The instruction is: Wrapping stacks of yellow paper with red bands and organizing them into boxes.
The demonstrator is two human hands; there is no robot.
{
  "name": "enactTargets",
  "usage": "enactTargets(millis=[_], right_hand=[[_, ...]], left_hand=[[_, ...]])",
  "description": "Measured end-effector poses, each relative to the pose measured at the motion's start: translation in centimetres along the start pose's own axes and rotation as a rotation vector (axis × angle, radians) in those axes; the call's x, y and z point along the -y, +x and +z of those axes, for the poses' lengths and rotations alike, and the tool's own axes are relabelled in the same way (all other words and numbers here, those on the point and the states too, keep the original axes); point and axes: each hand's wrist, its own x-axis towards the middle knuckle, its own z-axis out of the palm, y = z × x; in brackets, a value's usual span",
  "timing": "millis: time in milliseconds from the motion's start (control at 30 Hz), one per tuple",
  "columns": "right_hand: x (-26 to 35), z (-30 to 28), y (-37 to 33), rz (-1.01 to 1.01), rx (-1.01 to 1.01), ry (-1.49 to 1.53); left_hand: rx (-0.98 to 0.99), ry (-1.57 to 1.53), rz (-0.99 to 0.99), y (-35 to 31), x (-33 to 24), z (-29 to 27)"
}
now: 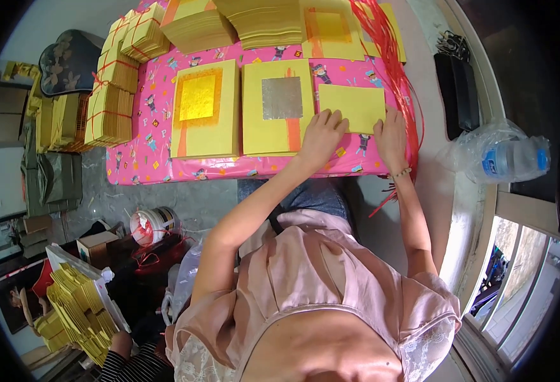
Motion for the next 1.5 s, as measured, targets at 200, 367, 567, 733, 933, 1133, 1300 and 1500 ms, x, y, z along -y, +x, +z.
enactTargets(millis=[200,367,567,733,933,1133,1300,1500], right_hand=[[0.6,-1.7,1.0,-0.017,-0.088,-0.053],[4.0,-3.4,2.5,-0.186,-0.115,0.180],[9.8,-2.7,1.7,-0.478,0.245,0.367],[11.7,-0.7,0.5,-0.677,0.366,0.286],[11.6,0.1,0.8,-0.690,0.374,0.327],[11.7,-0.3,1.8,-0.653,0.440,0.378],[11.6,0.1,1.8,-0.615,0.441,0.438],[11.6,0.1,2.1,-0.579,0.462,0.453]], left_hand=[[-0.011,-0.159,-0.019,0.3,0.1,-1.8],[-0.182,-0.261,-0.009,-1.2,2.3,-4.8],[-0.039,-0.308,-0.217,-6.0,6.1,-9.0],[0.037,-0.264,-0.267,-7.6,6.3,-10.1],[0.050,-0.248,-0.224,-8.5,7.2,-9.8],[-0.001,-0.327,-0.217,-8.9,7.8,-9.8],[-0.022,-0.344,-0.240,-8.8,7.7,-9.7],[-0.047,-0.314,-0.274,-8.3,7.4,-10.0]])
